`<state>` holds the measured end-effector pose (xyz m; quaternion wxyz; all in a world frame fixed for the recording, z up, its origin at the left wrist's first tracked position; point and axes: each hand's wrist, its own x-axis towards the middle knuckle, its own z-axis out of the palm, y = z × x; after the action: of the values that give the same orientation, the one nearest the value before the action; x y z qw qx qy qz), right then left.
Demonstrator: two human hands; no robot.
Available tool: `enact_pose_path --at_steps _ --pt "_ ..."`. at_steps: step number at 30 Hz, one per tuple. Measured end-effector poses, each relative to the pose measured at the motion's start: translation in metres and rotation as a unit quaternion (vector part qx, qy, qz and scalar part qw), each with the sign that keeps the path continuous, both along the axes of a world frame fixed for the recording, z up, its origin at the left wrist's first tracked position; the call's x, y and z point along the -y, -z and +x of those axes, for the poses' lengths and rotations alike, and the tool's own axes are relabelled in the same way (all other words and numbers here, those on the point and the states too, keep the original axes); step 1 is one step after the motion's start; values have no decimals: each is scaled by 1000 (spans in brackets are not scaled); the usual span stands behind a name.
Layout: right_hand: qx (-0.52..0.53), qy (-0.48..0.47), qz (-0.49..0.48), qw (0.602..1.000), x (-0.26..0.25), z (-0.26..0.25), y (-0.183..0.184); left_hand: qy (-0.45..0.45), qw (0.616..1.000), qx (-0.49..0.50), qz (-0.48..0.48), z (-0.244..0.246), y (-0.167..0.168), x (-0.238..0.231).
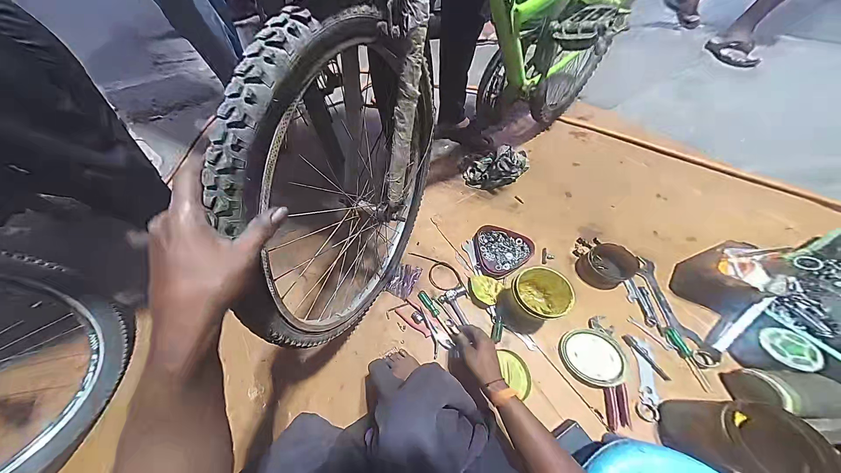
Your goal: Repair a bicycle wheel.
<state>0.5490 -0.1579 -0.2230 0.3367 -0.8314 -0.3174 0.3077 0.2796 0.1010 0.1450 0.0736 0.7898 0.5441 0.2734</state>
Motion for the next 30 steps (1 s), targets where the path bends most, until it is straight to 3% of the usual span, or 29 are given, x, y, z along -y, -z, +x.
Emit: enact_pose_path --at_steps 3,8,12,15,17,20,24,27,30 --pt "96 -147 -168 970 -35 -21 1 -79 994 70 -11 -20 44 16" --pt "161 -169 -281 931 -84 -45 18 -110 981 144 -61 -57 66 21" --pt "168 -219 -262 925 -88 -25 42 -63 981 174 -65 -88 81 18" --pt "266 -184 -112 940 -90 -17 72 -51 981 174 -74 -102 89 18" --pt "170 -244 -113 948 -105 -17 10 -32 979 181 -87 -110 94 21" --pt "108 -324 55 938 -130 -41 -112 10 973 201 -108 -121 100 19" --pt "-32 -419 269 867 -144 -91 -247 55 965 227 -122 -127 102 18" --pt "-225 -523 209 795 -144 -124 -290 82 961 234 -120 -127 101 18" --pt "-310 -595 105 734 -140 -154 -286 87 959 234 -133 -128 100 19"
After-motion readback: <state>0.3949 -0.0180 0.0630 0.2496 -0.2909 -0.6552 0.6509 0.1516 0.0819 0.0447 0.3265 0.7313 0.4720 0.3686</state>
